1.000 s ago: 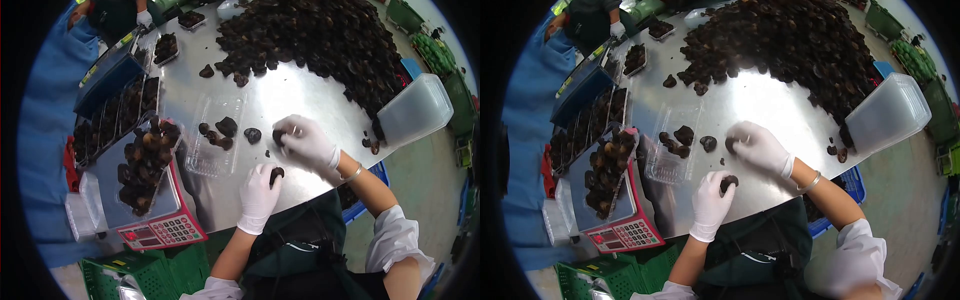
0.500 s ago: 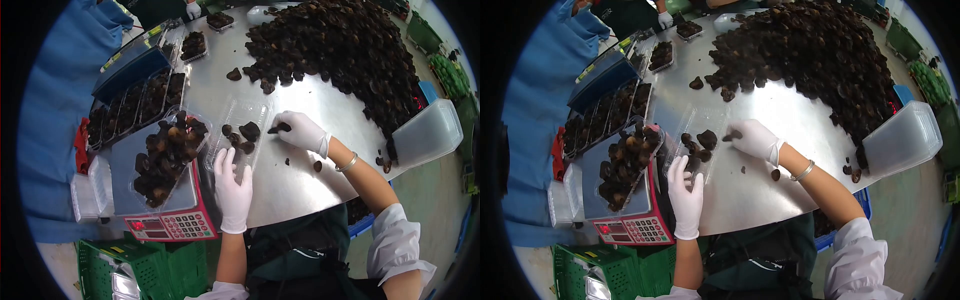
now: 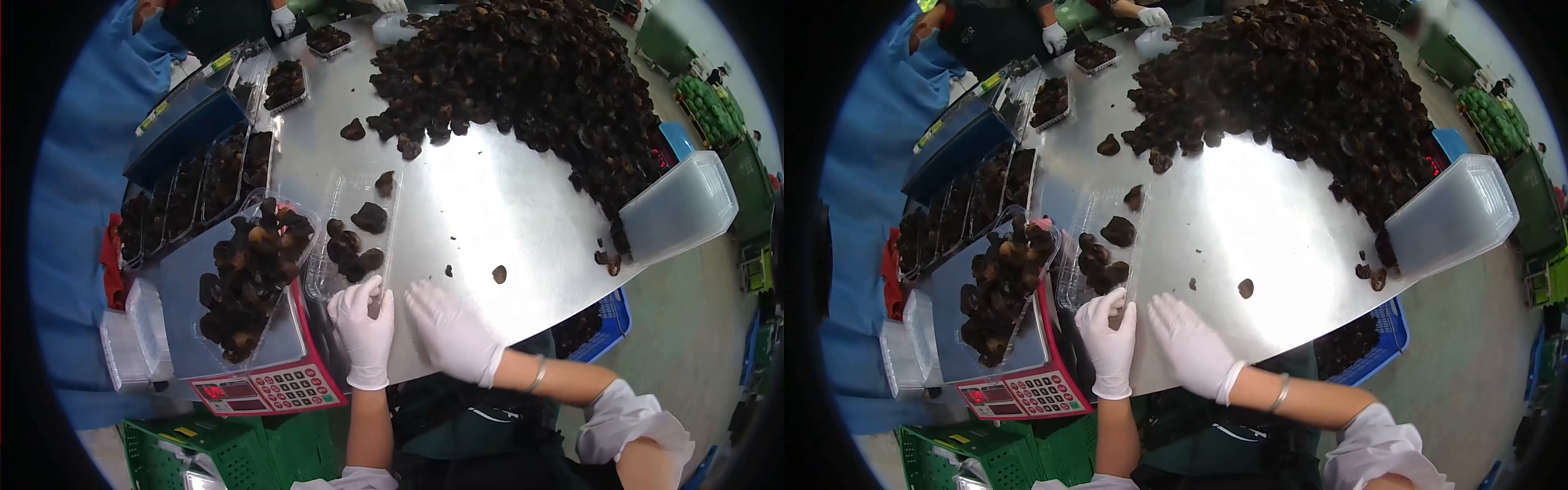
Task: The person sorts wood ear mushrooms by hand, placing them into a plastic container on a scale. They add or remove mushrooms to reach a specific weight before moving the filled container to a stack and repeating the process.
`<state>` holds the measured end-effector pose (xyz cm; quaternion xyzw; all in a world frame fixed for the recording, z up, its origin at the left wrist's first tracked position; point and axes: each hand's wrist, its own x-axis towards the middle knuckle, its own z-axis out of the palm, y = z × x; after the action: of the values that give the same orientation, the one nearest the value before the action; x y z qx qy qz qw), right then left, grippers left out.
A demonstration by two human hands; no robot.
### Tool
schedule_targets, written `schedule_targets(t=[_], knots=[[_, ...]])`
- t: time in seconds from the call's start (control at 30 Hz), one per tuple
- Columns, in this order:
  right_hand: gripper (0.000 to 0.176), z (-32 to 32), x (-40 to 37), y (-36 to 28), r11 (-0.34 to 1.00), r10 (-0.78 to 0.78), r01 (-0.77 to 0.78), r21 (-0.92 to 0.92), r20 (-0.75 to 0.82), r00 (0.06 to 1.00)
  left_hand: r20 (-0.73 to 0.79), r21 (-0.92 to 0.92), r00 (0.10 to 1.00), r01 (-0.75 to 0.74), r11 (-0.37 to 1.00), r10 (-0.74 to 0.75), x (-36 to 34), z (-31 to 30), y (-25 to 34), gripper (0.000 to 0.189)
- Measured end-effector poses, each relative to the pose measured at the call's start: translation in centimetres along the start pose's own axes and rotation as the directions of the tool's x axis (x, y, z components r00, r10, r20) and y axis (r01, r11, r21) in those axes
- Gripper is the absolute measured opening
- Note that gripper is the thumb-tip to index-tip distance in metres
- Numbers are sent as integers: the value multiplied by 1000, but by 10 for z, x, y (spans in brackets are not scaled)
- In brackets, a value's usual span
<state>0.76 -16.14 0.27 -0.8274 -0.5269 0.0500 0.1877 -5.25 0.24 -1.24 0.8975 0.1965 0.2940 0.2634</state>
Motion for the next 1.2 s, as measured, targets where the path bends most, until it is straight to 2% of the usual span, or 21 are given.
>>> schedule_targets(t=[0.13,0.3,0.37,0.43,0.47,0.57,0.67,0.7,0.73,0.77,0.8,0.83,0.87,0.9,0.93,0.97,1.0,1.03,1.07,1.17,1.2], knots=[[65,11,23,0,995,81,-86,-45,-111,990,-64,-7,997,-43,999,42,0,1,-4,26],[73,0,47,81,920,360,-389,-50,-283,889,-55,-7,998,-34,999,34,-1,-1,-1,28],[70,-13,19,110,816,530,-575,-57,-322,785,-24,13,997,-73,997,73,-1,-1,-2,29],[69,-19,-28,143,768,550,-634,-86,-418,723,-1,-26,993,-122,992,122,-1,-2,6,29],[66,-36,-53,151,673,672,-728,-132,-302,676,40,-69,984,-169,983,172,-5,-3,9,30],[59,-45,-137,194,632,678,-771,-72,-431,596,36,-174,954,-288,942,299,-14,10,4,34],[36,-84,-154,162,811,445,-585,15,-664,601,-45,-146,933,-361,921,358,-16,2,12,35],[30,-90,-157,155,779,488,-627,15,-643,590,-37,-152,903,-428,891,427,-17,0,14,35],[31,-94,-152,148,739,529,-673,16,-632,566,-49,-134,905,-425,895,422,-19,3,17,35],[44,-86,-137,141,819,306,-569,-72,-785,539,-111,-134,891,-452,882,440,-26,8,23,35],[44,-87,-127,132,825,296,-561,-72,-790,536,-172,-137,872,-482,865,459,-32,11,27,35],[46,-87,-119,124,827,553,-427,365,-664,503,-138,-231,900,-435,870,413,-35,2,39,35],[50,-86,-112,113,622,734,-263,738,-432,524,-92,-326,926,-376,867,367,-40,-6,52,35],[52,-72,-96,99,679,663,-156,718,-508,549,-102,-359,931,-364,859,351,-44,-9,63,34],[45,-69,-86,74,590,648,-103,801,-393,653,-89,-389,933,-356,850,350,-48,-11,70,33],[30,-31,-61,52,406,737,-100,908,-261,623,-99,-410,908,-410,815,407,-47,-16,78,32],[17,-49,-39,27,819,389,-135,557,-367,845,-109,-425,889,-446,788,445,-49,-26,81,32],[21,-69,-19,4,660,465,-287,694,-78,882,-116,-428,877,-467,774,465,-46,-37,79,34],[22,-71,3,-8,654,362,-135,745,-151,920,-170,-373,867,-496,784,468,-43,-51,77,37],[30,-79,57,-23,808,27,184,560,-346,938,-220,-128,894,-423,897,390,-37,-104,55,34],[28,-81,73,-27,839,12,171,516,-333,943,-250,6,899,-370,929,359,-35,-122,46,33]])
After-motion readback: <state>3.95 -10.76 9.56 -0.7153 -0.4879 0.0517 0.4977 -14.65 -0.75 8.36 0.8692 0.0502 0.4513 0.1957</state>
